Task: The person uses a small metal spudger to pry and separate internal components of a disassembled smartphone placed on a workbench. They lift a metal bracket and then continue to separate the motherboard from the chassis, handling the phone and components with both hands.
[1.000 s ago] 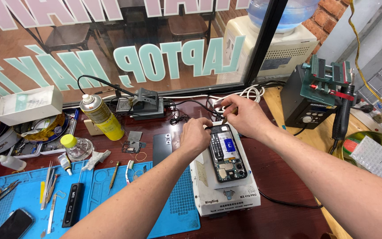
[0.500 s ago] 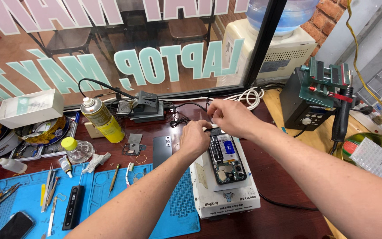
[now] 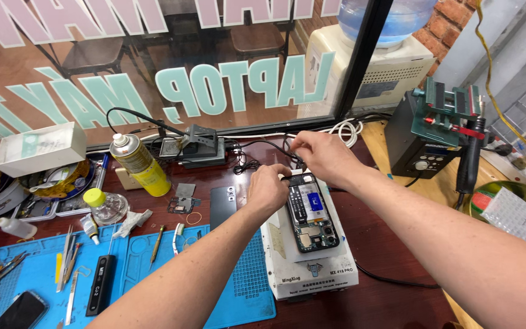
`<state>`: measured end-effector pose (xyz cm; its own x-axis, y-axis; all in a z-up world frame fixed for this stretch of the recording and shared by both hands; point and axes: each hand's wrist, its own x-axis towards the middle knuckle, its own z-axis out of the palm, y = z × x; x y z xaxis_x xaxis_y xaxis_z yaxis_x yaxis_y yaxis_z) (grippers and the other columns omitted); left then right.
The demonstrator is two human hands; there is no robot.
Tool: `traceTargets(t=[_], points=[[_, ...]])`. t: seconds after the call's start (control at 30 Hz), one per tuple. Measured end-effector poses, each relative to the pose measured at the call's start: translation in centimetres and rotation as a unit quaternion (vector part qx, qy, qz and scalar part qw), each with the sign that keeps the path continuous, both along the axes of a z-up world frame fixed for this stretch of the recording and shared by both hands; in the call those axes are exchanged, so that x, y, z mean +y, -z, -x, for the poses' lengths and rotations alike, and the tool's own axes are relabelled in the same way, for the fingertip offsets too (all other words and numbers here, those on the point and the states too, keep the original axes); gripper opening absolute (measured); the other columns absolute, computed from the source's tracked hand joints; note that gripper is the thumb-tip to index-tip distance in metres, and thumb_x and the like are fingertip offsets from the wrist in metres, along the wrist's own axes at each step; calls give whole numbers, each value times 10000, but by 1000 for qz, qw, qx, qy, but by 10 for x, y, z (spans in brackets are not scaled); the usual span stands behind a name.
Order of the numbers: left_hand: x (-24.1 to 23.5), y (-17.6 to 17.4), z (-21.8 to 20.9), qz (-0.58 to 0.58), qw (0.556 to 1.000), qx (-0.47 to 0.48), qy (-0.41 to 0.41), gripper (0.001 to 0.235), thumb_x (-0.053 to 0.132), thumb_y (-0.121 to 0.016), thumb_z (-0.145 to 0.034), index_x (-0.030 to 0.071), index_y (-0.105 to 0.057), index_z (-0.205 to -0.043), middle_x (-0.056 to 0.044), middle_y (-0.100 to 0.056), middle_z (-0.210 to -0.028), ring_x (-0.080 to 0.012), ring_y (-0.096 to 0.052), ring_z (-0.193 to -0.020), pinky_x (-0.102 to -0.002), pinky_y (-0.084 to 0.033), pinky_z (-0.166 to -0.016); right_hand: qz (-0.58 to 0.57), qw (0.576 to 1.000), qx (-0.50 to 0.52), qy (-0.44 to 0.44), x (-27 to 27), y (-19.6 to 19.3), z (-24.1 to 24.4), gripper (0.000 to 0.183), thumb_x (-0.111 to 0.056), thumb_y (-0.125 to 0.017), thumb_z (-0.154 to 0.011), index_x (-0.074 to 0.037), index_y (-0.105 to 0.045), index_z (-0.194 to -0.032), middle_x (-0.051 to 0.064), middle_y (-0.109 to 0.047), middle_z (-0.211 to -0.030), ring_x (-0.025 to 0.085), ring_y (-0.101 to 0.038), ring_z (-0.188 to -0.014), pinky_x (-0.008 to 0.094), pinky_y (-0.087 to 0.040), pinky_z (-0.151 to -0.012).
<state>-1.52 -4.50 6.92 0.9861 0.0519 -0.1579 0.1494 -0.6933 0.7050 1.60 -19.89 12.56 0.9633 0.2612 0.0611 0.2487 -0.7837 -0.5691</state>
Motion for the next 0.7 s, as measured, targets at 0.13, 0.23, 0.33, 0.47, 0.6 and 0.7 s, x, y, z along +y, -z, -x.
traceTargets(t=[0.13, 0.23, 0.33, 0.47, 0.6, 0.7], points=[[2, 0, 0, -3, 1000, -12, 1, 289, 154, -750, -858, 229, -778, -1135, -141, -672, -1259, -323, -646, -1169, -451, -519, -994, -40, 997, -34, -49, 2, 4, -2, 290, -59, -565, -879, -90, -707, -1130, 121, -761, -1083, 272, -728, -1034, 382, -556, -891], [2, 0, 1, -7, 1000, -3, -3, 281, 176, -747, -865, 238, -775, -1138, -136, -687, -1249, -321, -644, -1172, -453, -518, -991, -28, 997, -52, -55, 5, 8, -4, 257, -92, -561, -905, -89, -709, -1117, 130, -763, -1064, 290, -719, -1032, 397, -545, -891], [2, -1, 1, -5, 1000, -17, -4, 288, 162, -749, -852, 238, -781, -1129, -133, -674, -1254, -324, -642, -1166, -457, -513, -986, -35, 997, -51, -53, 4, 7, -4, 300, -68, -535, -875, -98, -716, -1113, 132, -761, -1047, 292, -726, -1014, 402, -553, -877], [6, -1, 3, -3, 1000, -2, -10, 274, 183, -743, -860, 236, -780, -1127, -135, -696, -1213, -324, -664, -1141, -456, -524, -976, 18, 999, -24, -36, 4, 2, -3, 255, -109, -582, -911, -115, -710, -1131, 130, -765, -1006, 285, -729, -989, 405, -555, -870], [3, 0, 5, 1, 999, -39, 1, 261, 176, -745, -857, 220, -789, -1110, -153, -694, -1195, -339, -653, -1138, -463, -515, -972, 0, 999, 22, -38, -2, -3, -5, 310, -65, -597, -835, -120, -724, -1112, 98, -783, -982, 222, -748, -939, 374, -587, -818], [5, -1, 5, 2, 1000, -31, 2, 264, 186, -730, -869, 220, -785, -1125, -160, -733, -1152, -333, -693, -1106, -451, -530, -977, 8, 999, 9, -38, -5, -1, -4, 282, -148, -713, -829, -81, -711, -1103, 112, -773, -936, 217, -737, -888, 360, -569, -804]])
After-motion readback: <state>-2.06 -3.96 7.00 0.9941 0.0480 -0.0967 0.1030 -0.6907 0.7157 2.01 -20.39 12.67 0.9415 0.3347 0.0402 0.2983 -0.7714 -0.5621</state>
